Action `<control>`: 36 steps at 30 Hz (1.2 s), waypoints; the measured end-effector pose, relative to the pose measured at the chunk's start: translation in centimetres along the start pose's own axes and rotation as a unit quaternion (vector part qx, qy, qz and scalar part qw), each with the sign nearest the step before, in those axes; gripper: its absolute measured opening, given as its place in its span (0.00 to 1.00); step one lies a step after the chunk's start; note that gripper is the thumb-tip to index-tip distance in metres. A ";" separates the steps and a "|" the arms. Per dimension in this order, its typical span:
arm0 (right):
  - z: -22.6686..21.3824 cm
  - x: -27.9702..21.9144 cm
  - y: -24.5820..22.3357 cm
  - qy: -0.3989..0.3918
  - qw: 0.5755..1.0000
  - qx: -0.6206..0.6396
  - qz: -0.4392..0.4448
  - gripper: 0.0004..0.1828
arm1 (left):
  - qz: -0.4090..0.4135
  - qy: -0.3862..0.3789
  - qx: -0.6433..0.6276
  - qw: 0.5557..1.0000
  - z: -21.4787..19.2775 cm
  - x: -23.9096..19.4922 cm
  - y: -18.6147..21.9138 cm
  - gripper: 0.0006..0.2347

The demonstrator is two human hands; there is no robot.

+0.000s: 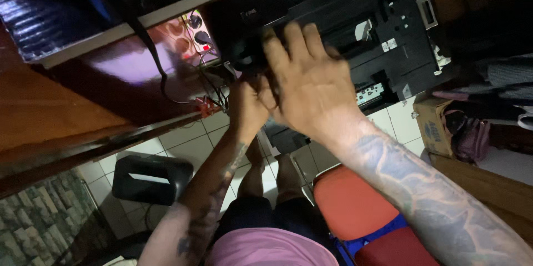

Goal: The person opens the top cover of a printer and uses a screwdriver to remove screws from the internal components. They manipulate parts inside the printer while sitting on the floor.

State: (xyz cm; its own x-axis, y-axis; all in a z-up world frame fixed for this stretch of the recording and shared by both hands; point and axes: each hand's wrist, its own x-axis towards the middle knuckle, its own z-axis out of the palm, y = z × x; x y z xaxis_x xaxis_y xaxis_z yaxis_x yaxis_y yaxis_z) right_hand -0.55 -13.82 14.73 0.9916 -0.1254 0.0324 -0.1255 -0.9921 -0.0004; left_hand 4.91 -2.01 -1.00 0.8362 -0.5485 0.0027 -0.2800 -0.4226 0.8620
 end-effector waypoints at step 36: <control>1.2 -0.6 -1.0 0.062 0.994 -0.066 0.067 0.17 | 0.060 -0.012 -0.031 0.998 -0.1 -0.5 -0.1 0.08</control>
State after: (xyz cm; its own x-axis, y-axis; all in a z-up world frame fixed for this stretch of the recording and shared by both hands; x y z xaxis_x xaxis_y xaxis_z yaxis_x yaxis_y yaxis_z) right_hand -0.94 -12.74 13.56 0.9549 -0.2471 0.1645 -0.2676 -0.9564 0.1169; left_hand 4.56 -1.68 -1.04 0.7868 -0.6097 0.0957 -0.3468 -0.3085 0.8857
